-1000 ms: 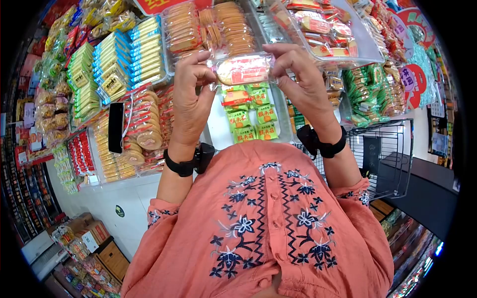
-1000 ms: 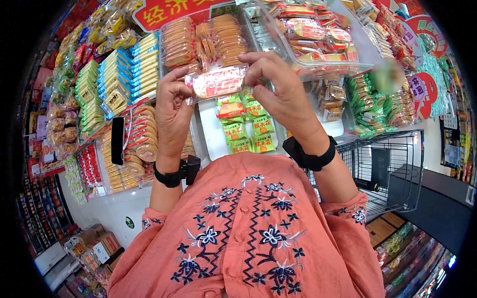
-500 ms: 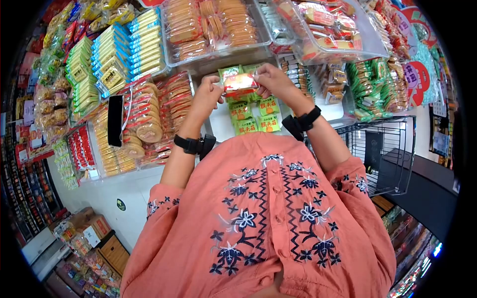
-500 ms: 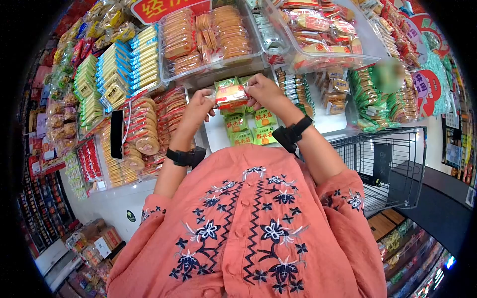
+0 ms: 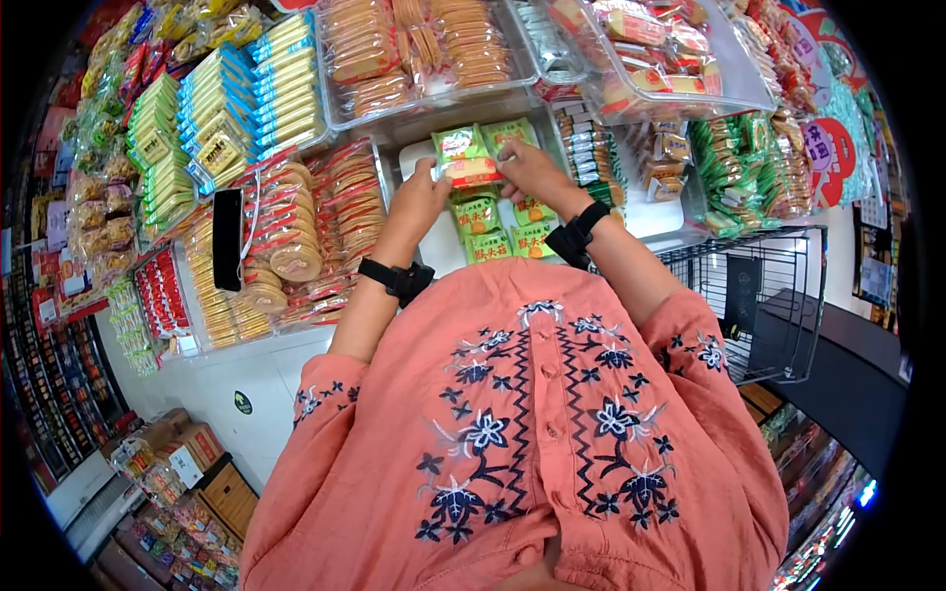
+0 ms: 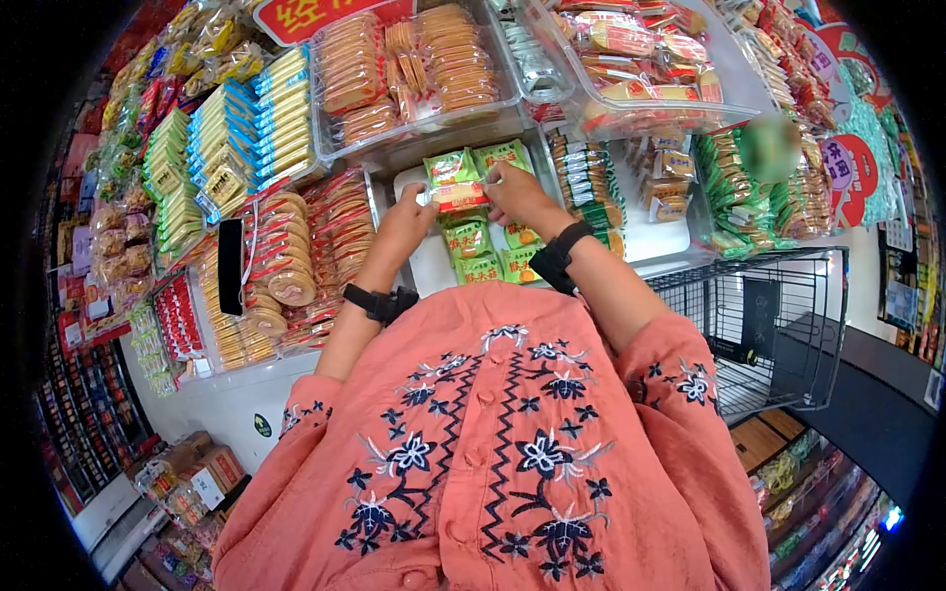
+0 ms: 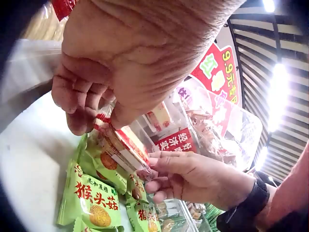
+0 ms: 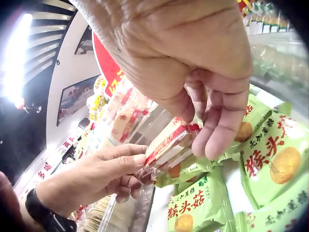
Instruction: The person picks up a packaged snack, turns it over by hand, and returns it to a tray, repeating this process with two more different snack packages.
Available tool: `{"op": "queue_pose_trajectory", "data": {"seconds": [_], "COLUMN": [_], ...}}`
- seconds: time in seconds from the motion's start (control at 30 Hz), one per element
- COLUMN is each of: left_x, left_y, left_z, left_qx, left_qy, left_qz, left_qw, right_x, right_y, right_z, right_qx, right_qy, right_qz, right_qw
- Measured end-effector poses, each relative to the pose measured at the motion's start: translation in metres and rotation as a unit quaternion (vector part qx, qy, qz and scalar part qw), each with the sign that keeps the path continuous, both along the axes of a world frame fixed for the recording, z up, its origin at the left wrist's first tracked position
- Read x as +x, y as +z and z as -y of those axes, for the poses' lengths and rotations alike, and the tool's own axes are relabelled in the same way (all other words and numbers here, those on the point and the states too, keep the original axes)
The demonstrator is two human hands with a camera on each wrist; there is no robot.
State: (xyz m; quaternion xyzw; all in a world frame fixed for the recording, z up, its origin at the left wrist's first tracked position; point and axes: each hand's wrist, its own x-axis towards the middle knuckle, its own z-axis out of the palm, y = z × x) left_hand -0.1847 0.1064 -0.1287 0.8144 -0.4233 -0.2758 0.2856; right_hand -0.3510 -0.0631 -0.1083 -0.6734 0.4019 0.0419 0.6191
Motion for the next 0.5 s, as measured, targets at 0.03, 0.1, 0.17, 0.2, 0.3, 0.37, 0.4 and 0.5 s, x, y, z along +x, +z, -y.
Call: {"op": "queue_pose_trajectory", "data": {"seconds": [0.03, 0.1, 0.17, 0.2, 0.3, 0.37, 0.4, 0.5], "left_x": [-0.001, -0.002, -0.003, -0.002, -0.001, 0.002, 0.007, 0.02], "left_y": [0.002, 0.008, 0.011, 0.011, 0.012, 0.024, 0.019, 0.031], "left_z": [0.0, 0.001, 0.001, 0.001, -0.001, -0.002, -0.003, -0.003], "left_qx": [0.001, 0.017, 0.032, 0.038, 0.028, 0.016, -0.003, -0.074], "left_qy": [0.0, 0.003, 0.01, 0.015, 0.025, 0.015, 0.028, 0.041], "left_qz": [0.011, 0.002, -0.008, -0.013, 0.003, 0.025, 0.001, -0.033], "left_qw": [1.0, 1.0, 0.999, 0.999, 0.999, 0.999, 1.0, 0.996], "right_x": [0.0, -0.001, -0.001, -0.001, -0.002, -0.008, -0.011, -0.028], "right_y": [-0.002, -0.003, -0.003, 0.0, 0.014, 0.029, 0.042, 0.128], "right_z": [-0.001, -0.001, 0.0, 0.001, -0.002, 0.001, 0.004, 0.007], "right_qx": [0.0, -0.009, -0.008, -0.002, -0.04, -0.061, -0.049, 0.029], "right_qy": [-0.003, 0.001, 0.004, 0.004, 0.01, 0.019, 0.043, 0.123], "right_qz": [-0.001, 0.001, -0.012, -0.025, -0.025, -0.001, 0.028, 0.142], "right_qw": [1.0, 1.0, 1.0, 1.0, 0.999, 0.998, 0.997, 0.982]}}
